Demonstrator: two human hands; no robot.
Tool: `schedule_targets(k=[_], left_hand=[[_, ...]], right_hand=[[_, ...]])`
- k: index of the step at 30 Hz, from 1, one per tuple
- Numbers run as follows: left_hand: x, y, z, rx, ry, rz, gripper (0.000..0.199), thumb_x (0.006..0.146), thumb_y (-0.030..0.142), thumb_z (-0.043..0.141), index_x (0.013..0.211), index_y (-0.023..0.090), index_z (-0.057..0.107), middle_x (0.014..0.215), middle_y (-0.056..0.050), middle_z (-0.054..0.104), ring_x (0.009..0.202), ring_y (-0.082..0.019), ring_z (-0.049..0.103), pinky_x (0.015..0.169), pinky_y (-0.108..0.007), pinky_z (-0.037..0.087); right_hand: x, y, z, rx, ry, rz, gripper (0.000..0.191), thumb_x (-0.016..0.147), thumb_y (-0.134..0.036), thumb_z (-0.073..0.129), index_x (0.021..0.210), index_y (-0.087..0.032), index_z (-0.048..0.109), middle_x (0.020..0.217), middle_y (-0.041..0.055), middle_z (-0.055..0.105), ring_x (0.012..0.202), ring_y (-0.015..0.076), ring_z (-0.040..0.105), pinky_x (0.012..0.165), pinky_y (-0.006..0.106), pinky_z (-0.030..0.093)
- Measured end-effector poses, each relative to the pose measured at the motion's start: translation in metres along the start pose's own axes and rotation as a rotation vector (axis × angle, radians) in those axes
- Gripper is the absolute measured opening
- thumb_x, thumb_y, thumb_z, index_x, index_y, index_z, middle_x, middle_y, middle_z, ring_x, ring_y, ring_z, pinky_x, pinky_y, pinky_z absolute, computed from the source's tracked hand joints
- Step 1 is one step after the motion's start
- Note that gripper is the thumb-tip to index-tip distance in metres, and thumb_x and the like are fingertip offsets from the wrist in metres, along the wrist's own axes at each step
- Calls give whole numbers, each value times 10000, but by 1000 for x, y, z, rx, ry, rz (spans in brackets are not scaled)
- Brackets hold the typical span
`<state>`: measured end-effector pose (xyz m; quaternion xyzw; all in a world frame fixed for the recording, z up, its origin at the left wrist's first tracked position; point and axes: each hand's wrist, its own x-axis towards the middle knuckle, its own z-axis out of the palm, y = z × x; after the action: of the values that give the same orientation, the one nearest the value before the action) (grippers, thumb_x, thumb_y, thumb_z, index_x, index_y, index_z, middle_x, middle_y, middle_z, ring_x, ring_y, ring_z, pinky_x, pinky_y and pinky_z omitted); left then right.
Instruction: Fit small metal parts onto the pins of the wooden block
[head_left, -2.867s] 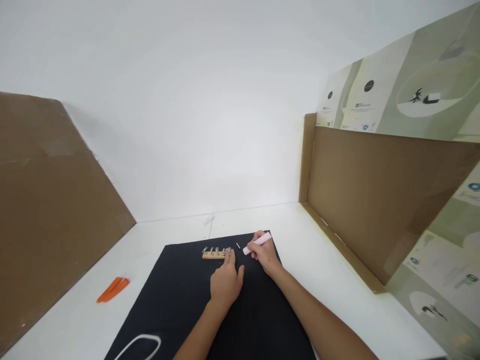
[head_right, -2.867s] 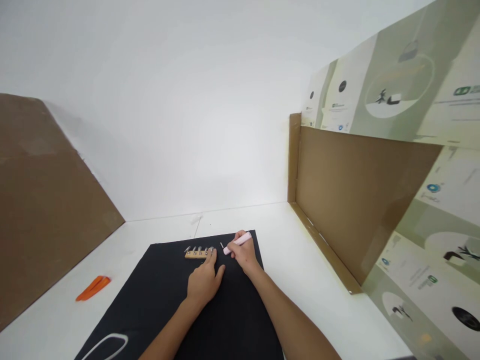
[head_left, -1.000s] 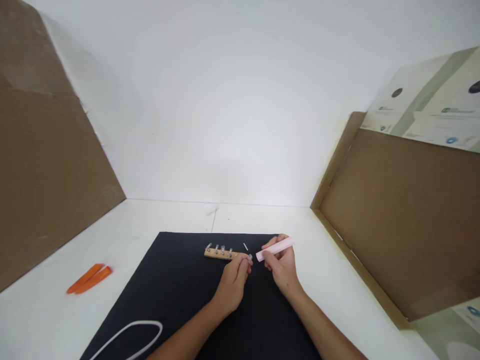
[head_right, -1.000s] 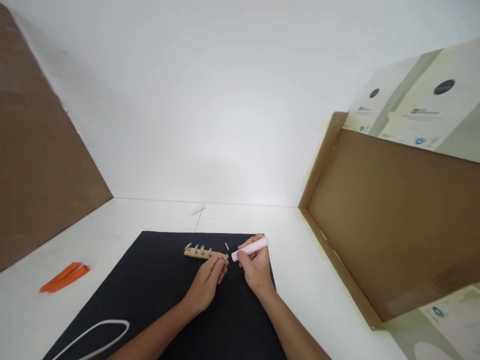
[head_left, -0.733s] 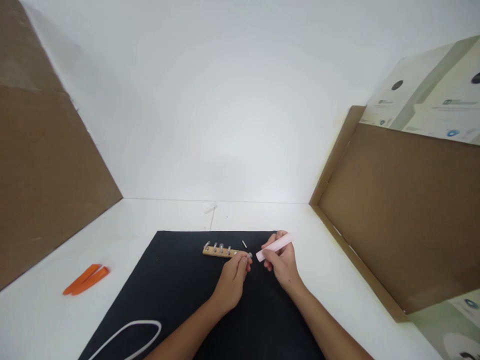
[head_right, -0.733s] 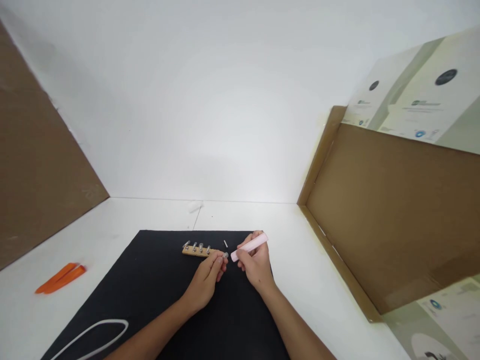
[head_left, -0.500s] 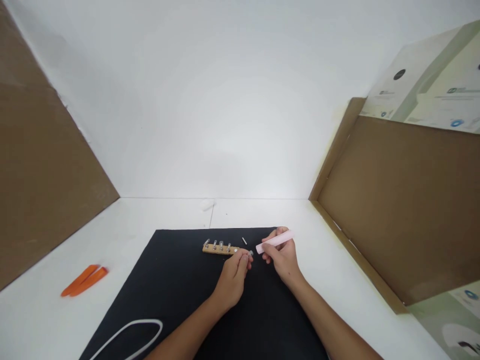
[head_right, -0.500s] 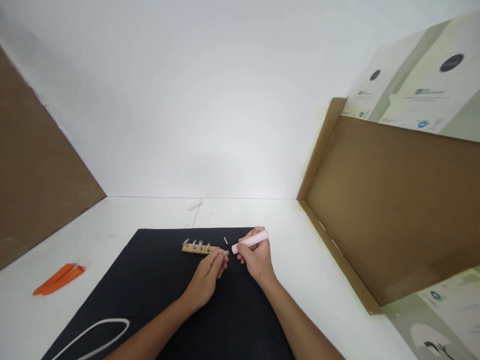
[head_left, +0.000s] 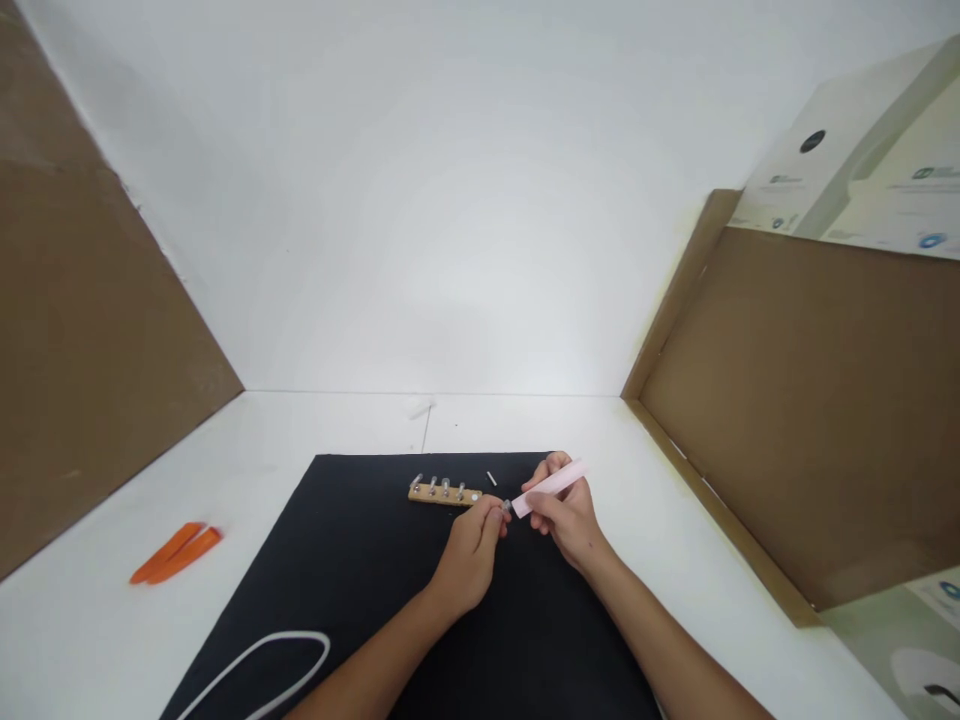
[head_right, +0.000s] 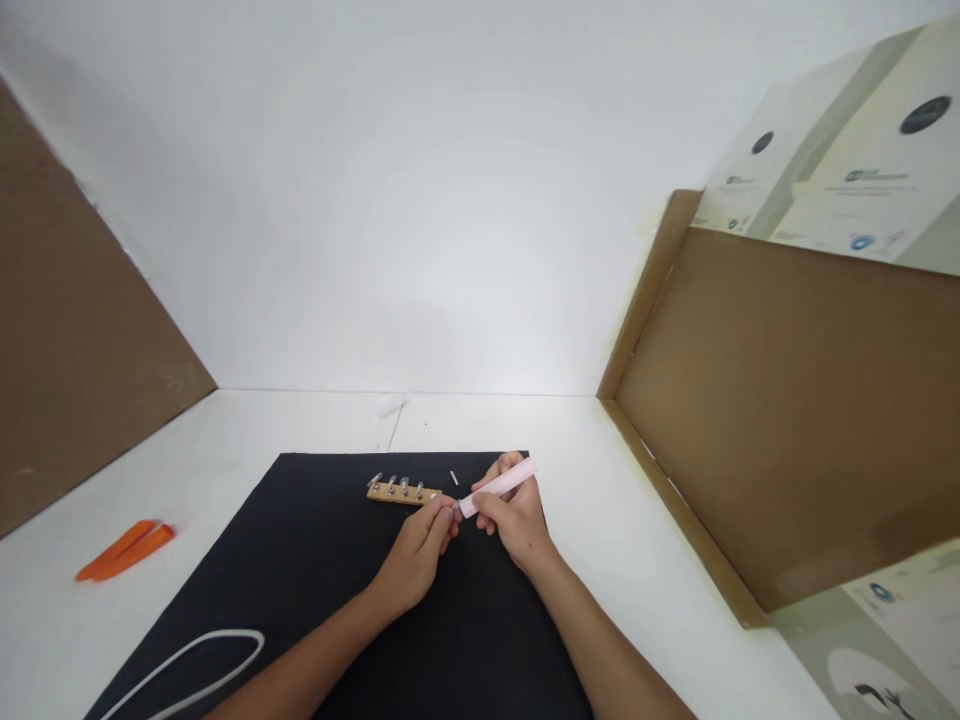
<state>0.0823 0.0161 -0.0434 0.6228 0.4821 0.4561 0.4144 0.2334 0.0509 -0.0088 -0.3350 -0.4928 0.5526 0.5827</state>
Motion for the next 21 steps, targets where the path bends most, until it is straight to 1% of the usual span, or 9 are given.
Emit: schedule_targets(k=[4, 6, 8, 10, 13, 16, 18, 21], left_hand=[[0, 1, 0, 17, -10, -9, 346, 967, 403, 334, 858, 176, 571, 731, -14, 552, 648, -150, 491, 607, -253, 368], [0, 1, 0, 17, -11, -14, 347, 966, 410, 337, 860, 177, 571, 733, -15, 554, 646, -152, 491, 605, -254, 368], [0, 0, 0, 15, -10, -16, 349, 965, 414, 336, 864, 178, 574, 737, -17, 555, 646, -153, 491, 604, -255, 368], [0, 0, 0, 14, -9, -12, 350, 965, 413, 334, 866, 178, 575, 739, -17, 555, 648, -154, 492, 607, -257, 369], [0, -1, 0, 17, 1, -5, 345, 965, 408, 336, 855, 178, 568, 733, -15, 550, 654, -154, 495, 615, -259, 372], [0, 0, 0, 24, -3, 1, 345, 968, 402, 330, 849, 181, 566, 731, -13, 550, 654, -153, 497, 618, -260, 371], [0, 1, 0, 25, -9, 5, 348, 970, 403, 327, 846, 182, 565, 732, -14, 551, 652, -153, 496, 615, -259, 369], [-1, 3, -1, 21, -7, -1, 343, 966, 409, 337, 847, 182, 564, 729, -16, 552, 647, -154, 494, 604, -258, 366]], right_hand=[[5, 1, -1, -33, 96, -34, 357, 670, -123, 700, 810, -233, 390, 720, -45, 656, 383, 75, 539, 310, 145, 371], [8, 2, -3, -71, 148, -51, 366, 662, -108, 692, 816, -236, 386, 702, -56, 649, 377, 72, 528, 308, 142, 370], [10, 1, -5, -106, 171, -57, 363, 649, -90, 679, 810, -235, 388, 681, -64, 640, 363, 67, 510, 298, 137, 355], [10, 0, -7, -123, 146, -47, 345, 636, -75, 657, 788, -231, 390, 660, -69, 628, 345, 58, 485, 286, 130, 327], [8, -1, -7, -86, 39, -6, 326, 621, -69, 634, 777, -227, 395, 659, -73, 624, 318, 44, 448, 271, 124, 284], [5, -1, -6, -7, -45, 24, 330, 630, -85, 645, 801, -228, 402, 694, -66, 637, 313, 42, 446, 266, 126, 273], [5, 0, -5, 30, -45, 25, 333, 646, -100, 661, 811, -231, 403, 711, -59, 645, 323, 47, 460, 273, 128, 282], [7, 2, -5, 38, 36, 7, 335, 653, -104, 676, 807, -231, 406, 703, -54, 647, 343, 54, 478, 290, 132, 303]])
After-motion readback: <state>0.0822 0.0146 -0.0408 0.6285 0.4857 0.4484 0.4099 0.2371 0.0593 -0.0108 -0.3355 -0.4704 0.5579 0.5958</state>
